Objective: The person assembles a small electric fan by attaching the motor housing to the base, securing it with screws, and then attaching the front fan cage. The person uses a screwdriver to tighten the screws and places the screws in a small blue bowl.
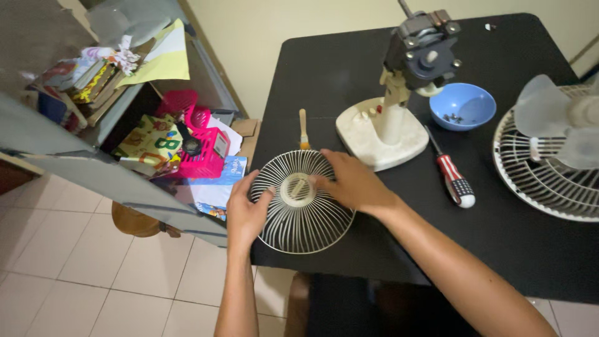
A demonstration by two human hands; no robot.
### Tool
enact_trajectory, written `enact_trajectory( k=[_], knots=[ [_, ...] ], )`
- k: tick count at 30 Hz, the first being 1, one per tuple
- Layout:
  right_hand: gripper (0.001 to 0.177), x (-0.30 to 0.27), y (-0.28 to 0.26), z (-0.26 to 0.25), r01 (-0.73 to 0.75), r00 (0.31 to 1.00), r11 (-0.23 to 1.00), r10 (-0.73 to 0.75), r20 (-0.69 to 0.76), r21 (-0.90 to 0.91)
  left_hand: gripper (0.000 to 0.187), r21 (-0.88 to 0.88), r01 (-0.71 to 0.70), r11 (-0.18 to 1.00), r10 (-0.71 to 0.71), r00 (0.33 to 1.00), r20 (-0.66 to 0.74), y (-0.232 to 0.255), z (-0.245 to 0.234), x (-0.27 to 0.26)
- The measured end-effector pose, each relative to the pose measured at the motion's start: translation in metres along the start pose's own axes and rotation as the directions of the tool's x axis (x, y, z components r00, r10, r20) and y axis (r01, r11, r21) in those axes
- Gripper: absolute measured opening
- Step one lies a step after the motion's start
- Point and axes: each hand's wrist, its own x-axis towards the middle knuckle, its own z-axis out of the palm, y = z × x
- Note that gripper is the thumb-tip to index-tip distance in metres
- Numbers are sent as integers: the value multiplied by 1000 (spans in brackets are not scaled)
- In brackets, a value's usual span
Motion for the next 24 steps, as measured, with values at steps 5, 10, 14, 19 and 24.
enact_trajectory(
  k=[5,10,14,19,24],
  knots=[
    [89,-18,2,13,8,1000,999,-7,12,-35,52,21,48,999,-49,998,46,-23,8,10],
    [85,-20,-7,15,25,998,1000,-25,-58,2,55,-79,8,997,-1,996,86,-27,5,18],
    [74,-55,-13,-23,23,985,999,-18,-171,30,50,47,-95,994,99,991,-92,27,1,-3],
    [52,-130,-9,-80,-10,846,996,-38,-531,-88,43,-259,-200,945,235,965,113,125,52,-61],
    [37,-189,28,-133,-205,685,978,114,-720,-40,40,-555,-383,738,594,760,265,199,131,-80]
  ],
)
